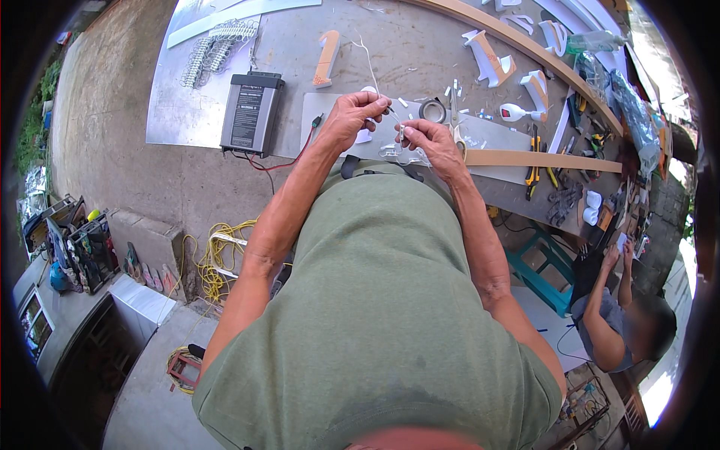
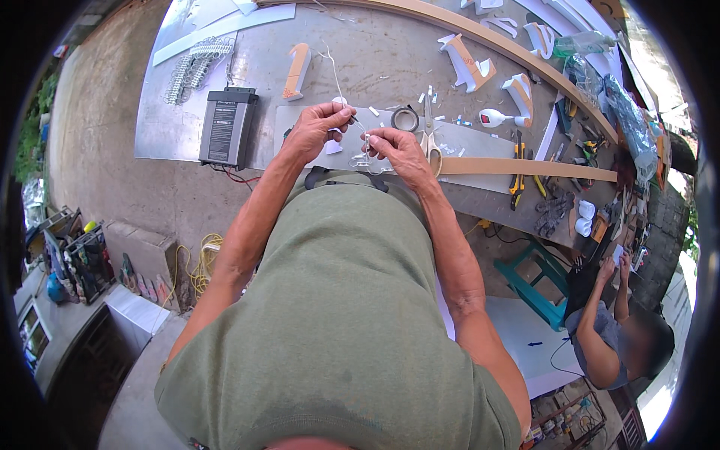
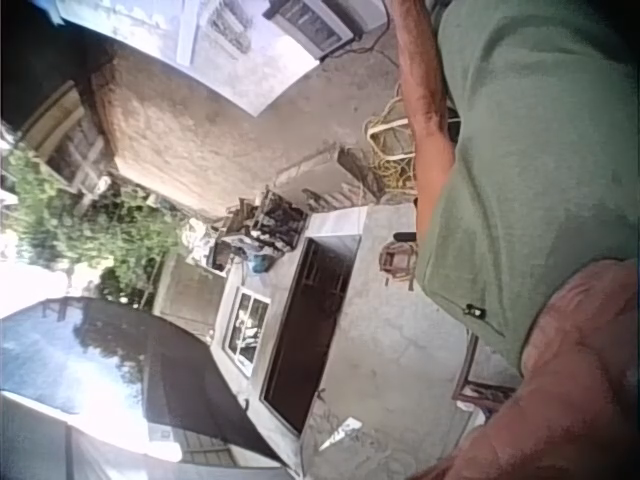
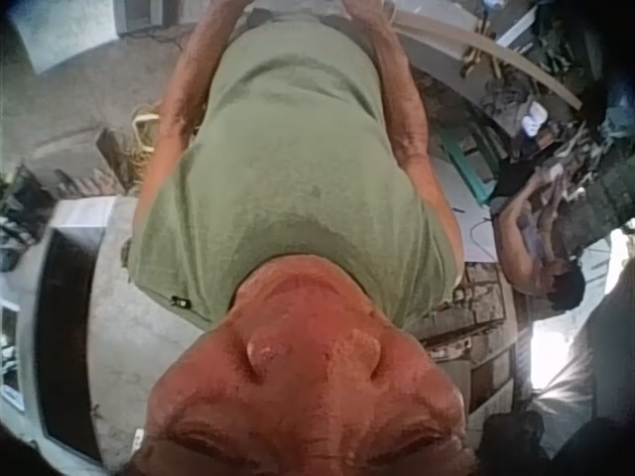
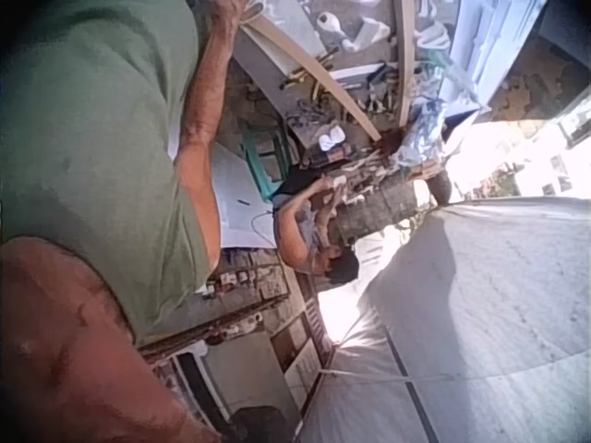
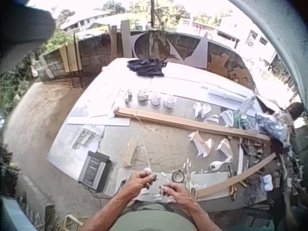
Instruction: Assembling and wiring LED channel letters for a sign.
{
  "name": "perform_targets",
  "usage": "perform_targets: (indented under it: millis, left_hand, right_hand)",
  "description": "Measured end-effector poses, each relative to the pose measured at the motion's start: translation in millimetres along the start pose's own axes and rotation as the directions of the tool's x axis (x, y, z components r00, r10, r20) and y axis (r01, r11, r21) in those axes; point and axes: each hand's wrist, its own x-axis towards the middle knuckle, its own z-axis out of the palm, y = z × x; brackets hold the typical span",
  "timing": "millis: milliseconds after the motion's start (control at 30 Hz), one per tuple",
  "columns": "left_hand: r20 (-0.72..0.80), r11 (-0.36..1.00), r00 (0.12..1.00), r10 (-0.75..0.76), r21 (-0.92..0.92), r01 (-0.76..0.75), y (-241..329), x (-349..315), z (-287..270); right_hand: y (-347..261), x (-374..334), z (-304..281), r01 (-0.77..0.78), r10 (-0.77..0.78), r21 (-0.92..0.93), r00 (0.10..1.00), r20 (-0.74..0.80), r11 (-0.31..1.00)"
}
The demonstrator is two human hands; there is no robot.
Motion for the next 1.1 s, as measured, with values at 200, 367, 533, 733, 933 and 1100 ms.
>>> perform_targets:
  millis: [200, 367, 533, 733, 933, 1100]
  left_hand:
    - [0.023, 0.998, 0.999, 0.04, -0.053, -0.038, 0.1, 3.4, -3.6]
    - [0.033, 0.998, 0.999, -0.017, 0.053, 0.015, 12.6, -7.9, 8.9]
    - [0.066, 0.989, 0.998, -0.011, 0.145, 0.002, 5.3, -23.0, 14.5]
    - [0.003, 0.994, 0.999, 0.05, 0.101, -0.05, -2.9, -21.0, 15.1]
    - [0.02, 0.993, 0.997, 0.072, 0.088, -0.074, -5.1, -19.5, 14.5]
    - [0.042, 0.991, 0.994, 0.096, 0.092, -0.099, -9.1, -18.3, 11.0]
  right_hand:
    - [-1.7, 5.0, 0.6, -0.018, 0.015, 0.126, 1.0, 0.025, 0.992]
    - [-4.6, 5.1, 0.9, 0.015, -0.015, 0.0, 0.998, -0.053, 1.0]
    - [-7.5, 7.1, 11.7, 0.179, -0.251, -0.381, 0.956, -0.149, 0.907]
    - [-17.7, 7.1, 14.8, 0.194, -0.265, -0.403, 0.956, -0.128, 0.894]
    - [-11.6, 10.3, 14.6, 0.141, -0.198, -0.31, 0.966, -0.164, 0.94]
    - [-5.1, 14.1, 11.7, 0.111, -0.146, -0.24, 0.981, -0.132, 0.964]
